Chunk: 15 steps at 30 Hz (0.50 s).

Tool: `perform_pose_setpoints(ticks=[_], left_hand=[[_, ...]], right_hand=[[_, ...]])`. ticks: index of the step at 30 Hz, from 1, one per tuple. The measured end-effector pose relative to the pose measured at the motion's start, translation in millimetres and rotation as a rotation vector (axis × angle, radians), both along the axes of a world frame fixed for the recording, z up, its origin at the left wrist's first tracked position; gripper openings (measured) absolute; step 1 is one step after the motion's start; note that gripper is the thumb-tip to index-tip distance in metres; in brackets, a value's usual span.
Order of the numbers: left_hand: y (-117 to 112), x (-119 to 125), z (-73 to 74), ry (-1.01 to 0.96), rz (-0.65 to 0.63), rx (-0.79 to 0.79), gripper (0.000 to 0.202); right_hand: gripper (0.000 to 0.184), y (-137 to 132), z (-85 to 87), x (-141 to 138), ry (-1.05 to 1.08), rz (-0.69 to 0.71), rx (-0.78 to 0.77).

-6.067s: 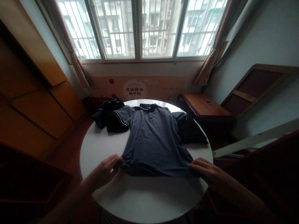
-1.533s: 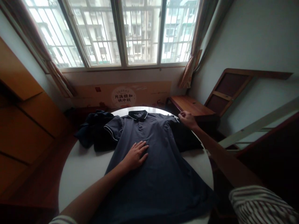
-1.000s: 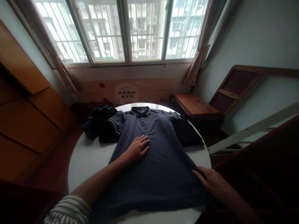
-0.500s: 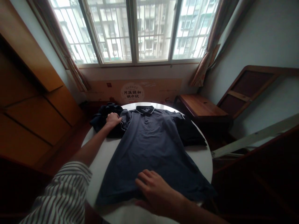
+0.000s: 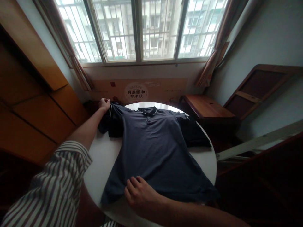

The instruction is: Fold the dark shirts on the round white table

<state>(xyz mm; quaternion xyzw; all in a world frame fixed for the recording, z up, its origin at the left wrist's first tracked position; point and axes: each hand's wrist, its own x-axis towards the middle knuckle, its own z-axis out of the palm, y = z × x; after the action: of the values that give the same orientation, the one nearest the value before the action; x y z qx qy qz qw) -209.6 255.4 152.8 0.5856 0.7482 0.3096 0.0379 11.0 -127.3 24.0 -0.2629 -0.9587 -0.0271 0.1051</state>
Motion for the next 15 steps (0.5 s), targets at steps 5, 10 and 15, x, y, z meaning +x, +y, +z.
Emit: perform_pose_setpoints(ticks=[5, 10, 15], left_hand=[[-45.4, 24.9, -9.6, 0.117, -0.246, 0.106, 0.021], [-219.1, 51.8, -50.3, 0.227, -1.078, -0.062, 0.027], [-348.1, 36.0, -78.2, 0.303, -1.339, -0.24, 0.055]], right_hand=[[0.044, -11.7, 13.7, 33.4, 0.08, 0.034, -0.118], [0.049, -31.3, 3.5, 120.7, 0.131, -0.186, -0.085], [0.053, -49.2, -3.1, 190.1, 0.074, -0.287, 0.088]])
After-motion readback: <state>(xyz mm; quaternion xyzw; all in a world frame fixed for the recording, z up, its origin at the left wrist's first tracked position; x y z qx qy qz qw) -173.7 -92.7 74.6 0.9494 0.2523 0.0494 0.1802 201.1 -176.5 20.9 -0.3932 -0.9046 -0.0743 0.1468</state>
